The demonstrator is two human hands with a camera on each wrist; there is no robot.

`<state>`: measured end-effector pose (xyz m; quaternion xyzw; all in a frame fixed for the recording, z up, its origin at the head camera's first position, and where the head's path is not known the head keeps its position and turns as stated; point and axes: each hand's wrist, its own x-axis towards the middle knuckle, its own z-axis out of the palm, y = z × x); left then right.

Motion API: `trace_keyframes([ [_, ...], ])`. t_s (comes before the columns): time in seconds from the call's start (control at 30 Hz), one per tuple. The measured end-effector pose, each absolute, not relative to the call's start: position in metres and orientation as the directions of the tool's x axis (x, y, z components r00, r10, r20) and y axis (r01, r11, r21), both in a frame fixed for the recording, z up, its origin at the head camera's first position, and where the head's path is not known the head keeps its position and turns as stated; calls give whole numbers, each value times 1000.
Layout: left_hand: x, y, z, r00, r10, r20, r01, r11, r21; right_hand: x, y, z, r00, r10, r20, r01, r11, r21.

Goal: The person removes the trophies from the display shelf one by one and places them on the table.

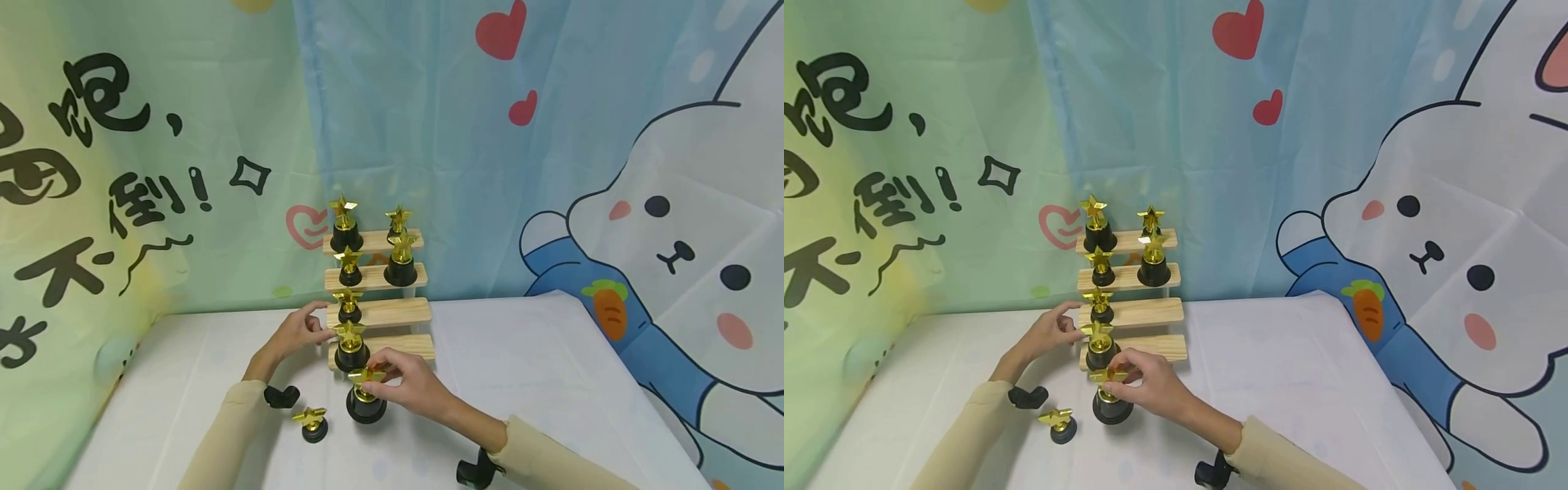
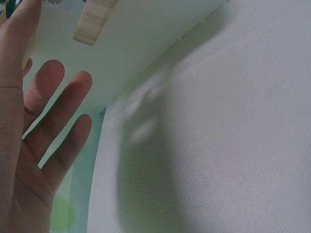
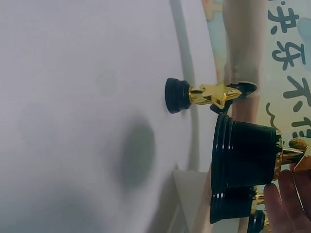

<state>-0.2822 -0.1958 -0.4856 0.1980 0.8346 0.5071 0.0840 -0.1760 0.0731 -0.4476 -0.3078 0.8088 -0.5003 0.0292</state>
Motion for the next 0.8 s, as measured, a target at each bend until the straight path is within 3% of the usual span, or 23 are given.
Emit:
trace_keyframes([
  [0.8,-282,-196,-485,-899,432,75,280,433,857,-179,61,-476,-789,-578,210,-447,304,-841],
])
